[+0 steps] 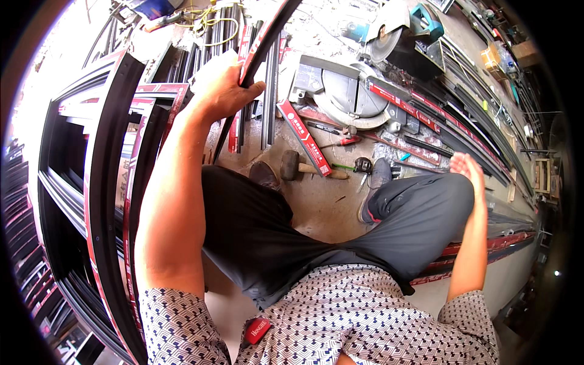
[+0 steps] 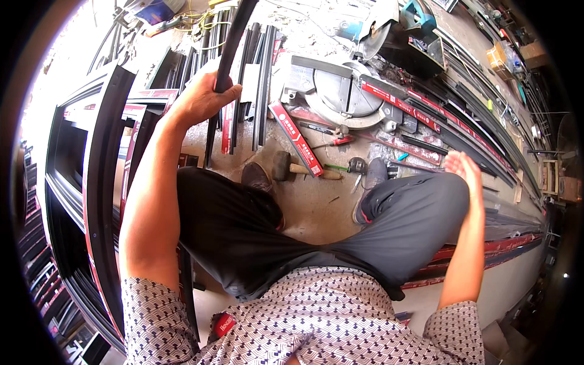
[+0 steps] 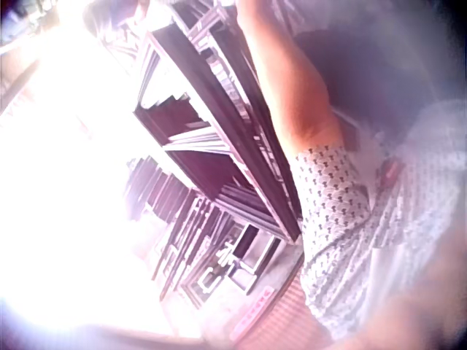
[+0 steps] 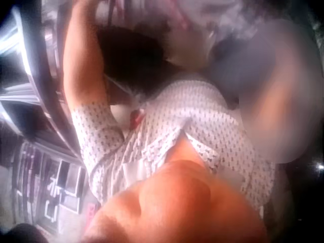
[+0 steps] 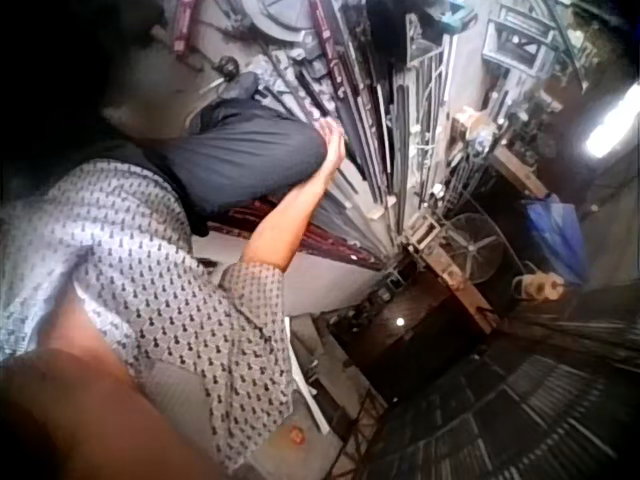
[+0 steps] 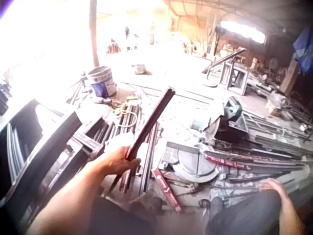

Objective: The person measures a long profile with a tape measure, marks a cut line with a pen, and then uses a miter saw to cut the profile. The cut piece is then placed with other profiles.

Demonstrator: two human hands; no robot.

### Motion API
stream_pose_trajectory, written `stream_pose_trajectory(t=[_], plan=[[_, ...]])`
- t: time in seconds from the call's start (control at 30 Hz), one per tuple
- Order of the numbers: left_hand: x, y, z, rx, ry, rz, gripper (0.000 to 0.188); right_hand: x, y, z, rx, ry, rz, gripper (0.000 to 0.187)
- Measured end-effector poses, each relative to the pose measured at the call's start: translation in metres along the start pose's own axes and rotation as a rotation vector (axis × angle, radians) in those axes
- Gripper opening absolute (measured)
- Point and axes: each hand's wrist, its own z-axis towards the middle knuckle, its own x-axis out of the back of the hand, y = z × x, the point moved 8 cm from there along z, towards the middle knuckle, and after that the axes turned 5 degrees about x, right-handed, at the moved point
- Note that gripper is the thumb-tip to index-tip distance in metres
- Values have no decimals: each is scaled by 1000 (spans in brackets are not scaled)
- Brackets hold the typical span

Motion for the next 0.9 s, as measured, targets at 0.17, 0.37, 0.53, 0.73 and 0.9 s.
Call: stream_pose_trajectory(t=[0.17, 0.37, 0.53, 0.73, 0.9], plan=[[5, 4, 3, 30, 36, 3, 41, -90, -112, -21, 244, -77, -425, 46], [-5, 9, 15, 72, -22, 23, 40, -243, -89, -20, 301, -451, -631, 35], [-10, 10, 23, 51, 11, 13, 41, -339, 10, -13, 231, -655, -724, 32], [-12, 4, 20, 141, -33, 5, 41, -396, 125, 16, 174, -502, -911, 46], [-17, -9, 14, 320, -136, -51, 40, -410, 177, 16, 152, -378, -1005, 51]])
